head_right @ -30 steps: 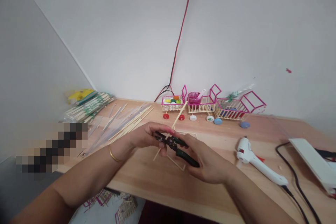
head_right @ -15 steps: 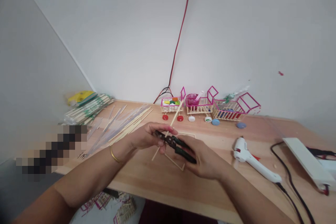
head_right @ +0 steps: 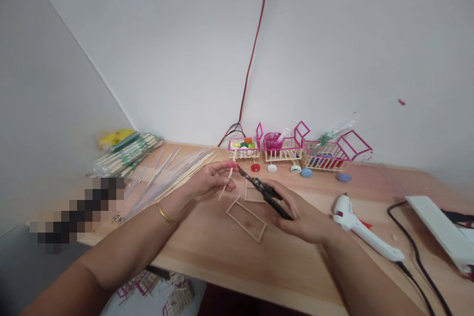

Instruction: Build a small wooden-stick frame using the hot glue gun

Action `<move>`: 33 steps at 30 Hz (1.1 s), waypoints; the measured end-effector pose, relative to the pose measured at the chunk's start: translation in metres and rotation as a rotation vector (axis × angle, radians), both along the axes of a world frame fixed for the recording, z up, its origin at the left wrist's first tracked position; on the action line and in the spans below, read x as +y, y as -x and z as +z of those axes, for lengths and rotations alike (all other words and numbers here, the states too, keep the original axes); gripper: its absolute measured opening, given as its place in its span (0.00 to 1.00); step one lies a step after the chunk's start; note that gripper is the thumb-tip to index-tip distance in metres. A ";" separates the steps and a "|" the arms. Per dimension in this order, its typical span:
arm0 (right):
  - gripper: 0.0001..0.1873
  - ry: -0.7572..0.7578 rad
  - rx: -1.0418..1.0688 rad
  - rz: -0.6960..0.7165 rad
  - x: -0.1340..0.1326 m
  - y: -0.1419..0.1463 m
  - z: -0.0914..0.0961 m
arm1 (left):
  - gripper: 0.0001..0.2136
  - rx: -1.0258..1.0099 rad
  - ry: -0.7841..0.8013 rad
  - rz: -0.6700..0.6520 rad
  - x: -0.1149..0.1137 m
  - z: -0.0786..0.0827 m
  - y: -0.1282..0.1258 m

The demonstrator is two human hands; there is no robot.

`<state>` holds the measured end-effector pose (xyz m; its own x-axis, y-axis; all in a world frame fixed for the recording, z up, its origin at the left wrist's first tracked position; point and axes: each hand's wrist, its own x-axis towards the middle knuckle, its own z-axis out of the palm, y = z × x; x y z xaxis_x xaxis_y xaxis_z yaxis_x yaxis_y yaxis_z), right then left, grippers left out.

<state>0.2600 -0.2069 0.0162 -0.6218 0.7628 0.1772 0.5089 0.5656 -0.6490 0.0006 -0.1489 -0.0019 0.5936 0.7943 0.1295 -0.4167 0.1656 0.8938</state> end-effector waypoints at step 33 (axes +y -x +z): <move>0.33 0.028 -0.224 0.352 -0.041 0.017 0.027 | 0.12 0.267 -0.221 0.102 0.005 -0.002 -0.002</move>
